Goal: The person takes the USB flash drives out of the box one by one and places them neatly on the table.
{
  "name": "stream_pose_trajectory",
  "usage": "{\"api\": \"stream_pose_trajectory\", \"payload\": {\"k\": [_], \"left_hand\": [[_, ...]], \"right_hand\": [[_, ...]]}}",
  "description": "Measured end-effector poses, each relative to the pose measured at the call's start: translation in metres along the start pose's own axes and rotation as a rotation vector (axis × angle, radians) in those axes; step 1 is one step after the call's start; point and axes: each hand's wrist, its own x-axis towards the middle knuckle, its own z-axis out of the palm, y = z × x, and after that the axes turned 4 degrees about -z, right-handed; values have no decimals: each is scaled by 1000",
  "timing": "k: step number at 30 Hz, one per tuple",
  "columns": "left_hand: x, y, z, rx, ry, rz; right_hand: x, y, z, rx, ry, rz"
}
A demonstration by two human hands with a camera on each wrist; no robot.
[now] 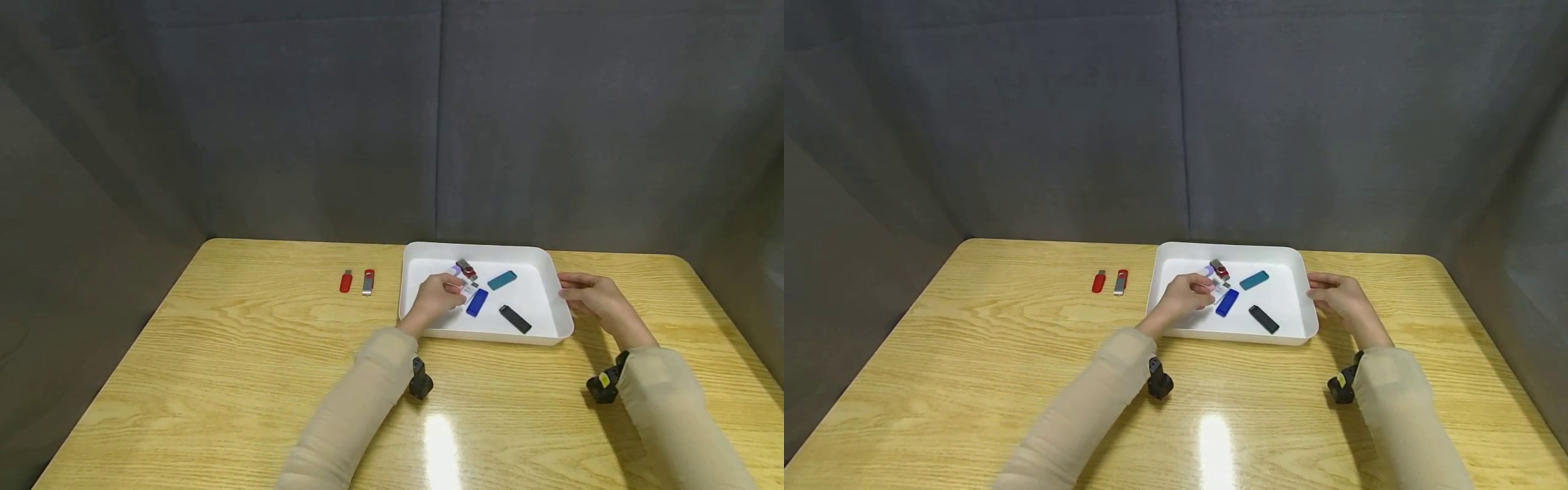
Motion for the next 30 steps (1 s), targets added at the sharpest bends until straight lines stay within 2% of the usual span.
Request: {"api": "stream_pose_trajectory", "payload": {"k": [14, 19, 26, 30], "left_hand": [[0, 0, 11, 41, 32, -9], [0, 1, 17, 102, 37, -16], [-3, 4, 22, 192, 66, 24], [-3, 5, 23, 210, 54, 38]], "right_hand": [[1, 1, 0, 18, -1, -13], [1, 2, -1, 19, -6, -7], [1, 1, 0, 36, -13, -9], [1, 0, -1, 46, -15, -16]]}}
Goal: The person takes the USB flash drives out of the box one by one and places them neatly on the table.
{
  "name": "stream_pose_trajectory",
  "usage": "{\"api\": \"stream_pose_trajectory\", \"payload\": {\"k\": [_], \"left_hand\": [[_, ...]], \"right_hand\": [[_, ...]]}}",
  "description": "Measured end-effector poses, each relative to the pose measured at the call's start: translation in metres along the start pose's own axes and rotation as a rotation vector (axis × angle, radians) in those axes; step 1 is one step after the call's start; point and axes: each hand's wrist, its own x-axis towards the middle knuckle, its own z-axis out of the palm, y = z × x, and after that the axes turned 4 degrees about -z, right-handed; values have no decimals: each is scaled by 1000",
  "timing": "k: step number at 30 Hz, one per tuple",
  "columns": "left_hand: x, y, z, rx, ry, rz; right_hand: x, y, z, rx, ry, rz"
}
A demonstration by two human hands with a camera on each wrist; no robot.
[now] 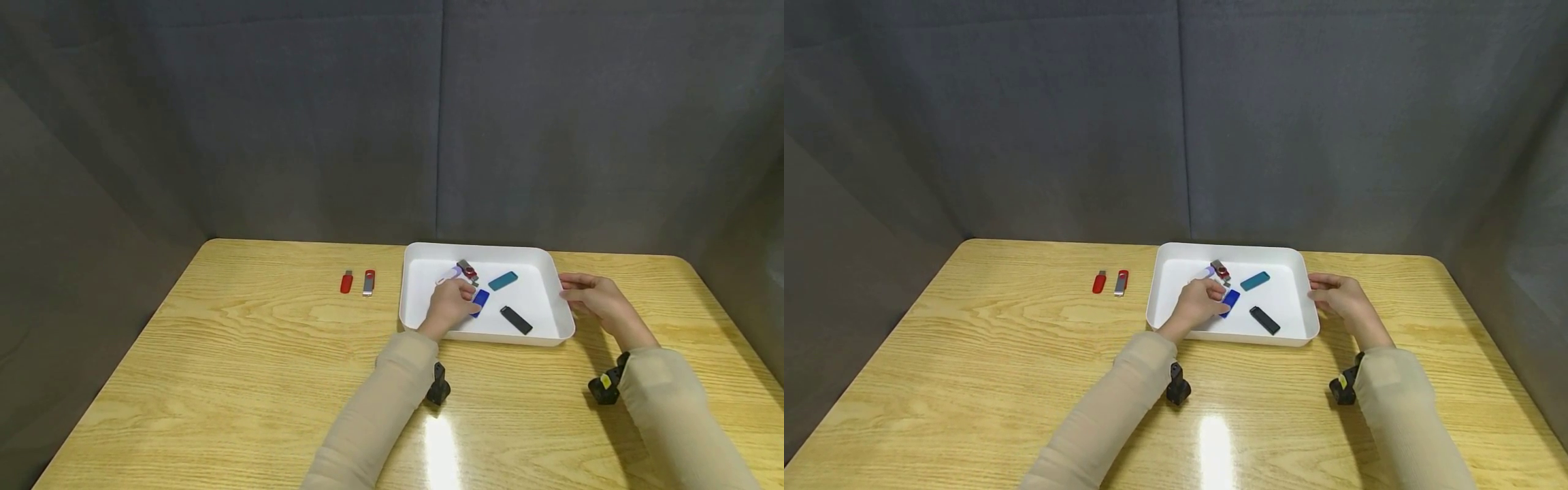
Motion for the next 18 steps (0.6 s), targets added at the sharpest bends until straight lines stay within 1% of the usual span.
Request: {"api": "stream_pose_trajectory", "payload": {"k": [6, 10, 18], "left_hand": [[1, -1, -2, 10, -39, 16], [2, -3, -4, 29, -74, 53], [4, -5, -7, 119, -145, 119]], "right_hand": [[0, 0, 0, -4, -1, -3], [0, 0, 0, -12, -3, -1], [0, 0, -1, 0, -12, -9]]}}
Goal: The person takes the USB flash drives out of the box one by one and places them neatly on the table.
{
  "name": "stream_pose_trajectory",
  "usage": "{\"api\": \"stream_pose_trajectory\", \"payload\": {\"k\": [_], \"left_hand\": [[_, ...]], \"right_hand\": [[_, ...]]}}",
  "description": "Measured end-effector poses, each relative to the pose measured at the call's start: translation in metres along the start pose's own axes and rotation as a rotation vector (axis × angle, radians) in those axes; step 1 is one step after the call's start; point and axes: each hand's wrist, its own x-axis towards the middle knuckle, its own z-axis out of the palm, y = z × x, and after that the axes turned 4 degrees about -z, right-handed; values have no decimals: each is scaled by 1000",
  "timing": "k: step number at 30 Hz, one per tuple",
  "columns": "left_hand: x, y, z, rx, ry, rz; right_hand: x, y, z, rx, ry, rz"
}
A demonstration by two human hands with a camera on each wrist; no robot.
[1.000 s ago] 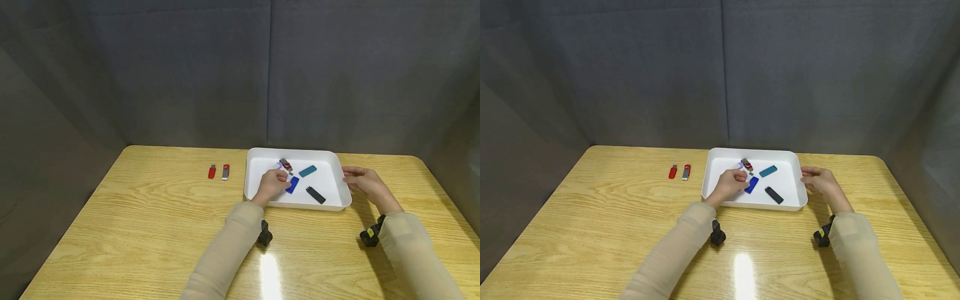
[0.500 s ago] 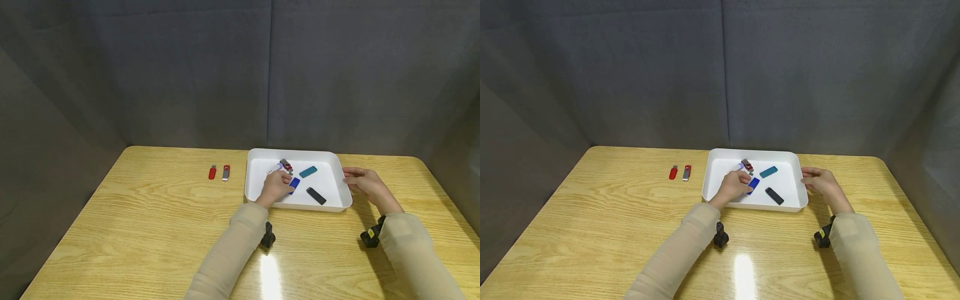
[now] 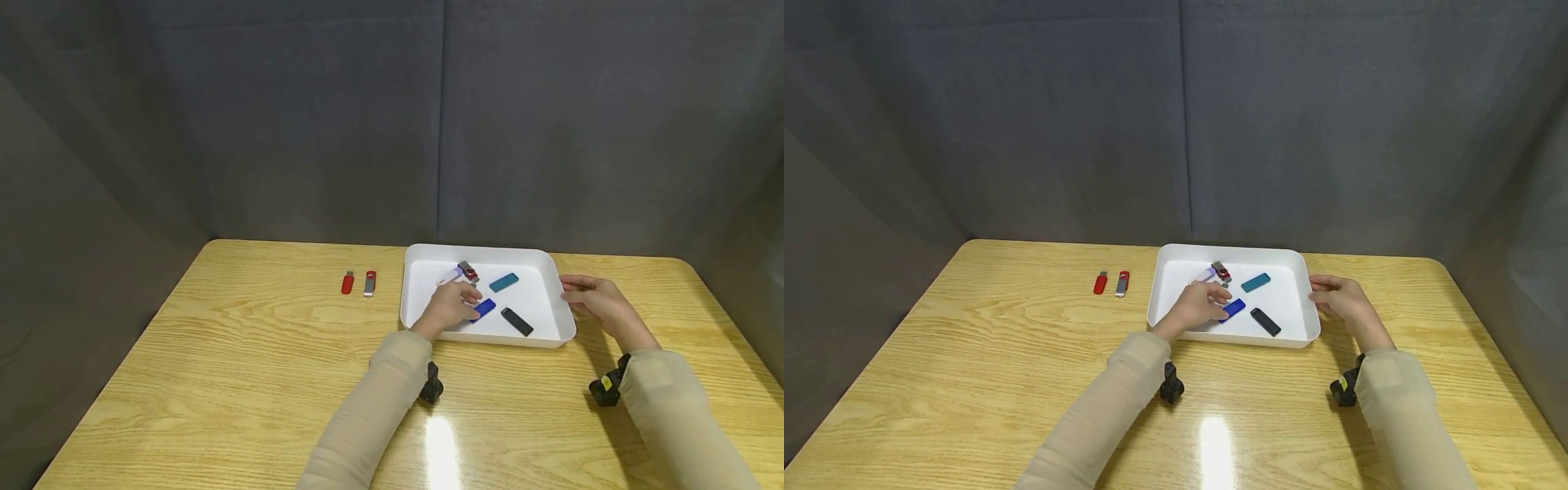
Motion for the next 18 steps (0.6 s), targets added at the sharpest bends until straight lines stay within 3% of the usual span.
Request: {"api": "stream_pose_trajectory", "payload": {"k": [4, 13, 18], "left_hand": [[0, 0, -2, 22, -19, 9], [1, -3, -4, -17, 28, -57], [1, -4, -7, -27, 13, -66]], "right_hand": [[2, 3, -2, 6, -3, 4], [5, 7, -2, 11, 8, 5], [3, 3, 0, -7, 21, 14]]}}
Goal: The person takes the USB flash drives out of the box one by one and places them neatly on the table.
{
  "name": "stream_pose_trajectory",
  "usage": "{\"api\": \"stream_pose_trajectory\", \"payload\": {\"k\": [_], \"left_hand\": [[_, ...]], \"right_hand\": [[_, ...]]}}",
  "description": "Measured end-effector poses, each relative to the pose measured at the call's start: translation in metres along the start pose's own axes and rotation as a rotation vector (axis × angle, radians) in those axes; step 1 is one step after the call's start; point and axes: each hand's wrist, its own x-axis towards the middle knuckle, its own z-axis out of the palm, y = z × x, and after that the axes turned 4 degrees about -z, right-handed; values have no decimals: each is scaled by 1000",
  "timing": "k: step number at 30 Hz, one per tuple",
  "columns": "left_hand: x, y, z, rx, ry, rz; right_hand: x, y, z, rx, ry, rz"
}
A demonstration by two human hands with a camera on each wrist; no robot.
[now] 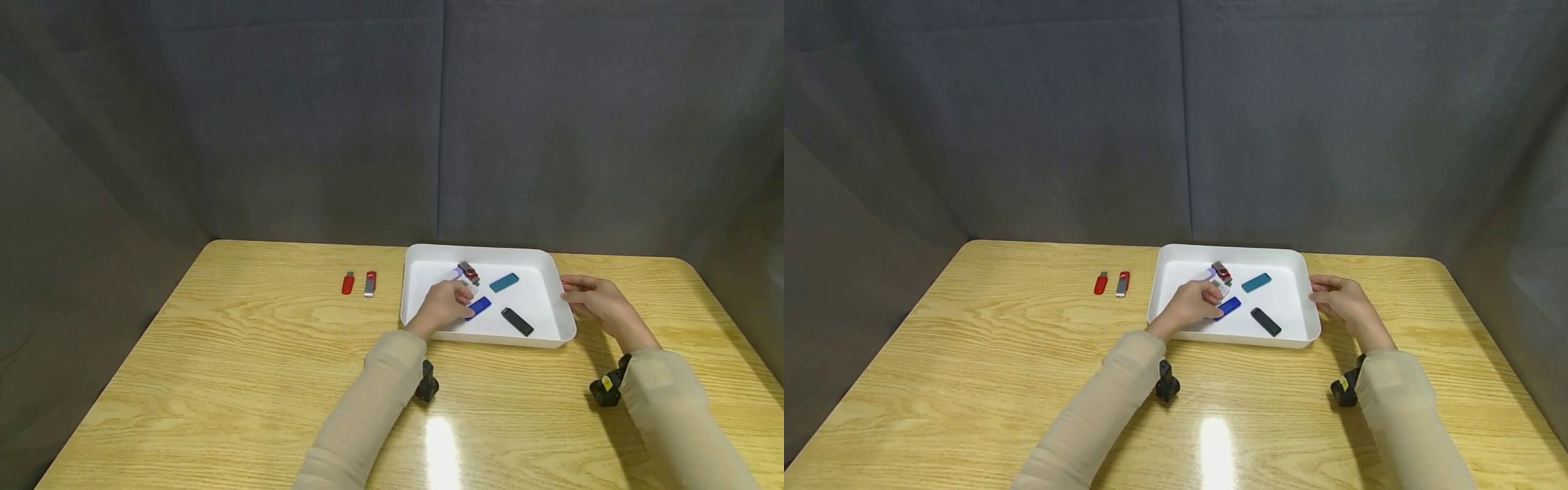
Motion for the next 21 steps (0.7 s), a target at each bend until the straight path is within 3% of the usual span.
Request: {"api": "stream_pose_trajectory", "payload": {"k": [11, 21], "left_hand": [[-1, 1, -1, 59, -75, 32], [-1, -2, -2, 18, -134, 46]], "right_hand": [[-4, -1, 0, -21, -21, -15], [-3, -1, 0, -27, -18, -11]]}}
